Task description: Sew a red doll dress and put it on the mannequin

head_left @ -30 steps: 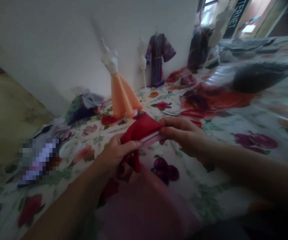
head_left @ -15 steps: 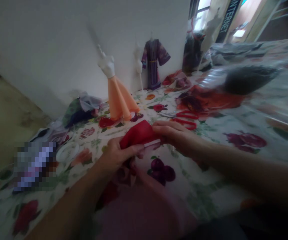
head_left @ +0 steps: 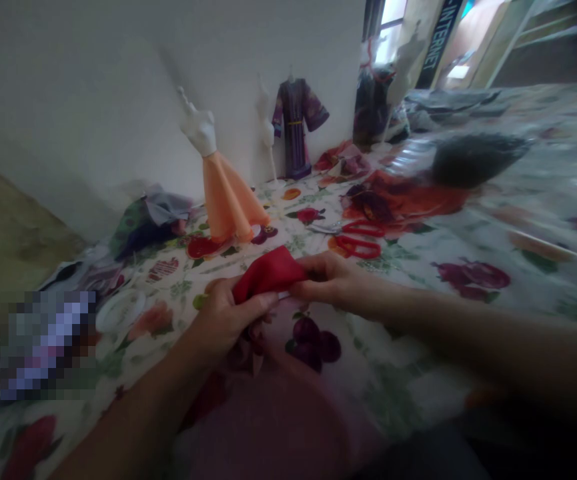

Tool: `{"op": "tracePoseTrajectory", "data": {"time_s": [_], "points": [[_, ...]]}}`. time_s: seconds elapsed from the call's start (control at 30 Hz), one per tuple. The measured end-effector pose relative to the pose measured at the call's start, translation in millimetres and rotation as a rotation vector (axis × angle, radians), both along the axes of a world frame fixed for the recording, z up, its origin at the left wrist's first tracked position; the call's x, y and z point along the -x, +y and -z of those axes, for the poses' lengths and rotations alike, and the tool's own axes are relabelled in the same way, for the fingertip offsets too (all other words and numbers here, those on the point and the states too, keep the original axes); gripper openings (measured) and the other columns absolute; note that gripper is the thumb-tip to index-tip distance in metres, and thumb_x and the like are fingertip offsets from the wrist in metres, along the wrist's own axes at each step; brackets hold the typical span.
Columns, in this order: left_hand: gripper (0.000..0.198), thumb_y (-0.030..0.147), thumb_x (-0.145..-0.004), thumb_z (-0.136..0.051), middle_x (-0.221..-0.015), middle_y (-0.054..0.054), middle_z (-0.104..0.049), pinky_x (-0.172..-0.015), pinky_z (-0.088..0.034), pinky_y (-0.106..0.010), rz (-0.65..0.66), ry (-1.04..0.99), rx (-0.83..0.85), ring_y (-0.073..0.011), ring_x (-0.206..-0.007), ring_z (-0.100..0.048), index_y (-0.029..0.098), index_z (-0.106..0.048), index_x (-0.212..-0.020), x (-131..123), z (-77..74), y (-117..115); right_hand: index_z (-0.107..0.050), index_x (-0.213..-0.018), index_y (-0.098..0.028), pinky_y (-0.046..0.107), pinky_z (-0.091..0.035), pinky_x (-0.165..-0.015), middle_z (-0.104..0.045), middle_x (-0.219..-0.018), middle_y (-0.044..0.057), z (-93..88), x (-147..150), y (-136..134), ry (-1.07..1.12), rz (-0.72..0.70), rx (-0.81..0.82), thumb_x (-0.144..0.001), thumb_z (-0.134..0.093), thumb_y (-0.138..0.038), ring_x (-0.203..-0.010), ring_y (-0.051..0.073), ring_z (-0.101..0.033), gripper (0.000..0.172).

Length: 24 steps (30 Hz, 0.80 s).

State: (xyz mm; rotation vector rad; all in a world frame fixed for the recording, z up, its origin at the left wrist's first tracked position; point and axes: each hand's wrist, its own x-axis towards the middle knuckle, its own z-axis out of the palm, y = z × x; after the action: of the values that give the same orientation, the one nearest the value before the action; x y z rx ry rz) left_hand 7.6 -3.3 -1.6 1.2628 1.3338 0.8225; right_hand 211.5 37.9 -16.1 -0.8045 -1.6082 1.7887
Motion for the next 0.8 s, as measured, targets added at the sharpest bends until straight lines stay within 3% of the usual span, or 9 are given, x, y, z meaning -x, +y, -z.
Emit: {"op": "tracePoseTrajectory", "data": {"time_s": [0.1,0.2,0.4,0.6,0.8], "points": [[0.027,0.037,-0.074,-0.079,-0.049,0.003,-0.058,-0.039,-0.041,-0.018,-0.032,-0.025,0.0,-0.0092,-0.039,-0.053,0.017,-0.062,-0.071,2.2,-4.2,0.9,-0.069,-0.078,-0.019,0.024,-0.048,-0.064,-0.065,-0.07,-0.001,-1.4,-2.8,2.6,-0.032,0.059,-0.042,-0.079,-0.071,-0.023,-0.064,0.011,-0.059,0.004],[0.027,0.035,-0.073,-0.08,-0.048,0.005,-0.055,-0.038,-0.039,-0.017,-0.078,-0.071,0.018,-0.0085,-0.038,-0.051,0.017,-0.06,-0.068,2.1,-8.4,0.5,-0.067,-0.072,-0.023,0.026,-0.049,-0.063,-0.065,-0.068,0.0,-2.1,-5.0,4.4,-0.029,0.103,-0.05,-0.081,-0.071,-0.027,-0.062,0.013,-0.058,0.011],[0.025,0.031,-0.072,-0.079,-0.047,0.006,-0.055,-0.039,-0.038,-0.016,-0.124,-0.101,0.011,-0.0065,-0.038,-0.047,0.018,-0.058,-0.067,2.8,-9.3,0.8,-0.071,-0.079,-0.024,0.028,-0.055,-0.074,-0.069,-0.075,0.002,-3.7,-8.5,4.8,0.023,0.146,-0.008,-0.083,-0.069,-0.031,-0.071,0.015,-0.064,0.009],[0.024,0.033,-0.071,-0.081,-0.051,0.005,-0.058,-0.04,-0.039,-0.017,-0.105,-0.128,-0.001,-0.0069,-0.039,-0.049,0.017,-0.064,-0.074,-1.2,-2.9,-0.5,-0.069,-0.083,-0.021,0.028,-0.056,-0.079,-0.069,-0.086,0.002,-6.9,-3.5,-1.0,0.011,0.007,0.007,-0.082,-0.074,-0.034,-0.079,0.015,-0.065,0.015],[0.028,0.037,-0.072,-0.081,-0.051,0.005,-0.056,-0.039,-0.038,-0.017,-0.1,-0.101,-0.01,-0.0072,-0.039,-0.048,0.017,-0.062,-0.075,-1.1,-2.8,0.5,-0.07,-0.082,-0.02,0.027,-0.057,-0.071,-0.068,-0.077,0.001,-0.3,-1.4,3.0,-0.021,0.05,-0.07,-0.083,-0.073,-0.035,-0.07,0.013,-0.064,0.016]]}}
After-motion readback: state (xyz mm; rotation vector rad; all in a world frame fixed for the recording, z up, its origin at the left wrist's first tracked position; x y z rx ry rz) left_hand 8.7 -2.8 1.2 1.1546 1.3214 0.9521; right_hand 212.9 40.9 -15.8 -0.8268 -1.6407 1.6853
